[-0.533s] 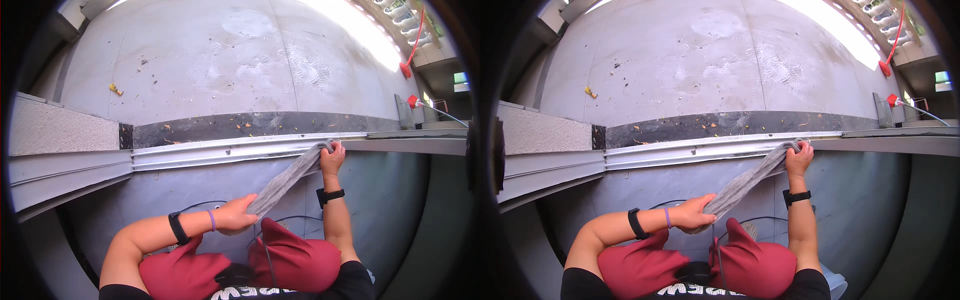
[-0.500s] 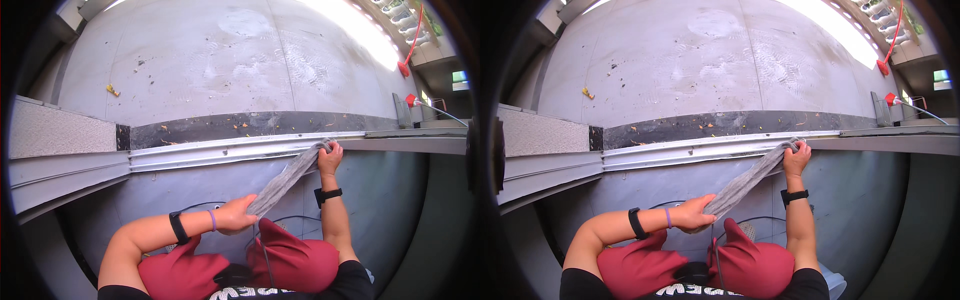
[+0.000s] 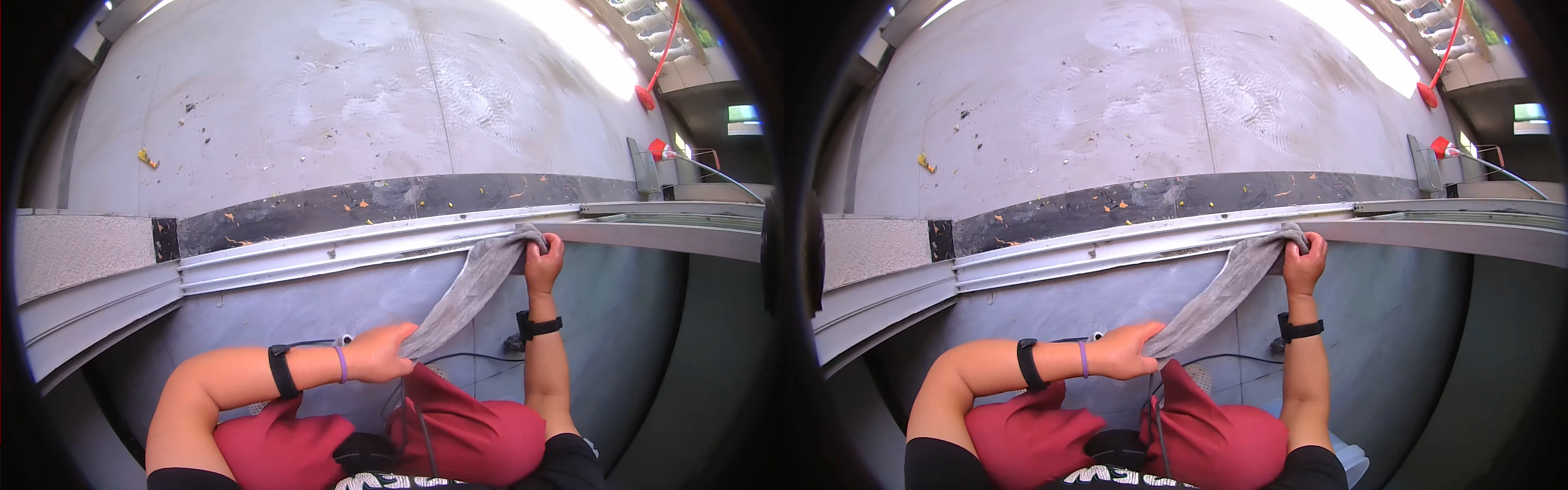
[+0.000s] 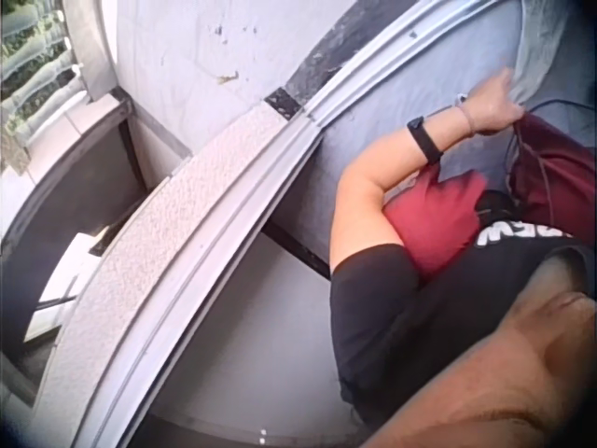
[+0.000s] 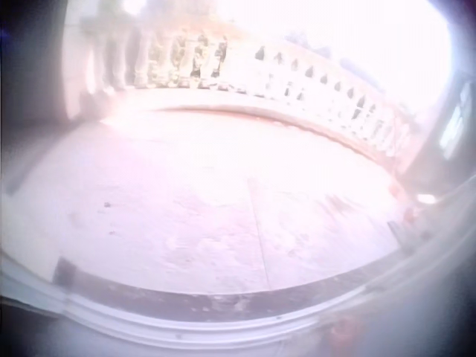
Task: The person clears debris from a sliding door track, washes and wrings out a cloth in a bucket of water, and cleans the track by wiping it with the cloth.
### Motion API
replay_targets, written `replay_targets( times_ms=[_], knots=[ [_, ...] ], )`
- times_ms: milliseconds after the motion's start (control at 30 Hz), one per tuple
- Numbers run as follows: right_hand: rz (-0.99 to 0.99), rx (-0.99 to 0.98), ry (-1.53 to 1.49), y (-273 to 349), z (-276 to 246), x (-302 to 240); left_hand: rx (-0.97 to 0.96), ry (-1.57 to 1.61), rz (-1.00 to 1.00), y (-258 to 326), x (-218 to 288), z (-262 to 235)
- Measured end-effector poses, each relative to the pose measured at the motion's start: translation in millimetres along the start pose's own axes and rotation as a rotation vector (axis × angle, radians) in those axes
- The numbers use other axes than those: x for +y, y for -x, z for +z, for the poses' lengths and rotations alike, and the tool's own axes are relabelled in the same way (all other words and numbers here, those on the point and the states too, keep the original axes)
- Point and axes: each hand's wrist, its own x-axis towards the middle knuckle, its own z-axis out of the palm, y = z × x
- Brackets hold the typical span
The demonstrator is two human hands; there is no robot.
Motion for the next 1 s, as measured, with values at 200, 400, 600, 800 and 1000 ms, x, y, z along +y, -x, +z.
replay_targets(
  times_ms=[200,400,600,800,1000],
  knots=[
    [-0.028,0.004,-0.113,7.0,4.6,-13.1,-0.113,0.402,-0.146,16.9,16.8,-24.2],
    [0.093,-0.8,-0.087,9.2,12.4,11.5,0.036,0.828,-0.213,53.9,16.7,-62.1],
    [-0.065,-0.96,-0.137,60.0,27.3,-17.9,0.355,0.816,-0.04,90.0,36.8,-90.4],
    [-0.192,-0.765,0.028,83.0,37.0,-15.3,0.098,0.617,0.089,100.3,30.4,-78.6],
    [-0.118,-0.914,-0.057,104.0,33.5,-47.8,0.094,0.527,0.236,103.8,46.3,-83.2]
  ],
)
